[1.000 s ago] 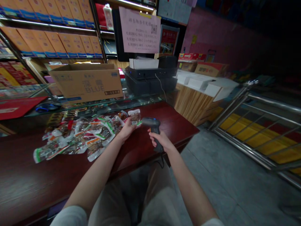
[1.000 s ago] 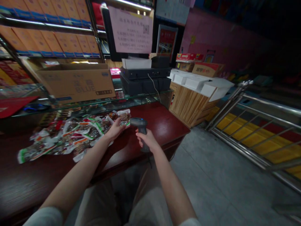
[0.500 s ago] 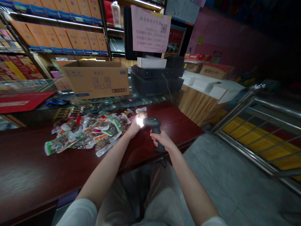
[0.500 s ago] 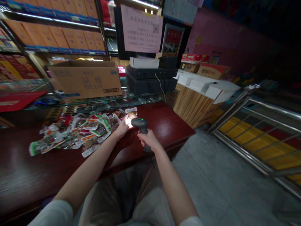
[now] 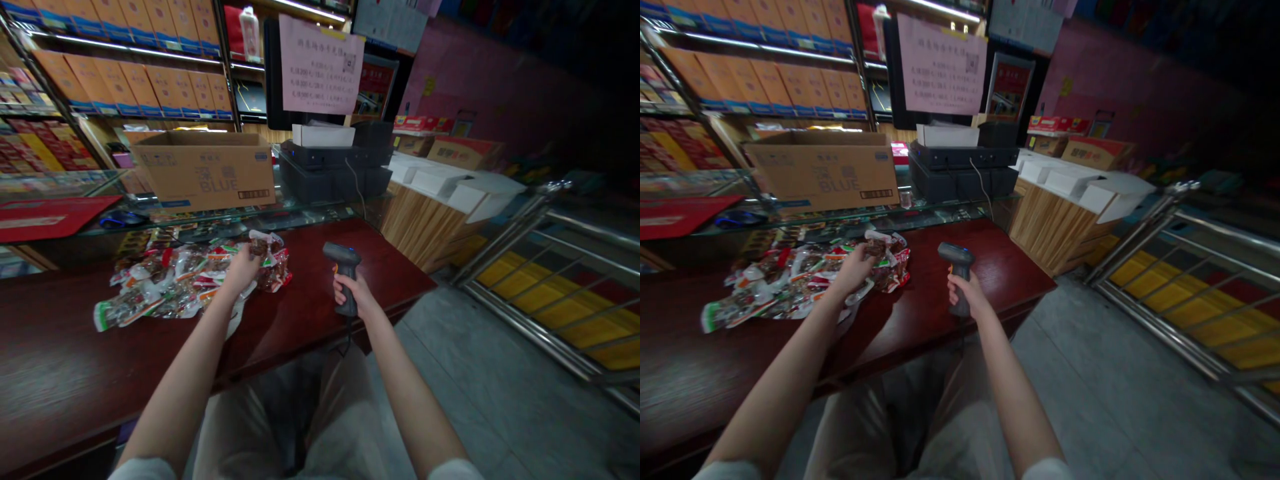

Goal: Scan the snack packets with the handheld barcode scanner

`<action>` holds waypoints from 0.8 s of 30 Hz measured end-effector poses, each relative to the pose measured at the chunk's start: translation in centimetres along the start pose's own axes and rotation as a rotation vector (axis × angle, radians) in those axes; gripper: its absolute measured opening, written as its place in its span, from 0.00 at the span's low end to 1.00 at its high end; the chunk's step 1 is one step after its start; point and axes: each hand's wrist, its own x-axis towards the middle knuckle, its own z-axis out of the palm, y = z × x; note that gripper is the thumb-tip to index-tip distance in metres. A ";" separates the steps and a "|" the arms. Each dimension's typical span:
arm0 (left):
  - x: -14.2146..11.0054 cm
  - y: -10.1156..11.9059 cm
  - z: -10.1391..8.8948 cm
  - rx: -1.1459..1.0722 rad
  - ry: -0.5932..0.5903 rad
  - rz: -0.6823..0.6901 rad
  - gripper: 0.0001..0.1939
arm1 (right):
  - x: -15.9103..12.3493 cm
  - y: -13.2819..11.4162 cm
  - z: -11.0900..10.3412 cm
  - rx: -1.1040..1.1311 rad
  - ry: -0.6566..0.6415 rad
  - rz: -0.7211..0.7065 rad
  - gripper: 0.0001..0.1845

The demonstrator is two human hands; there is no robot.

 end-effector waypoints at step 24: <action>-4.6 -2.2 -0.8 -0.039 0.086 0.389 0.21 | 0.4 3.5 5.0 -0.168 0.037 -0.246 0.25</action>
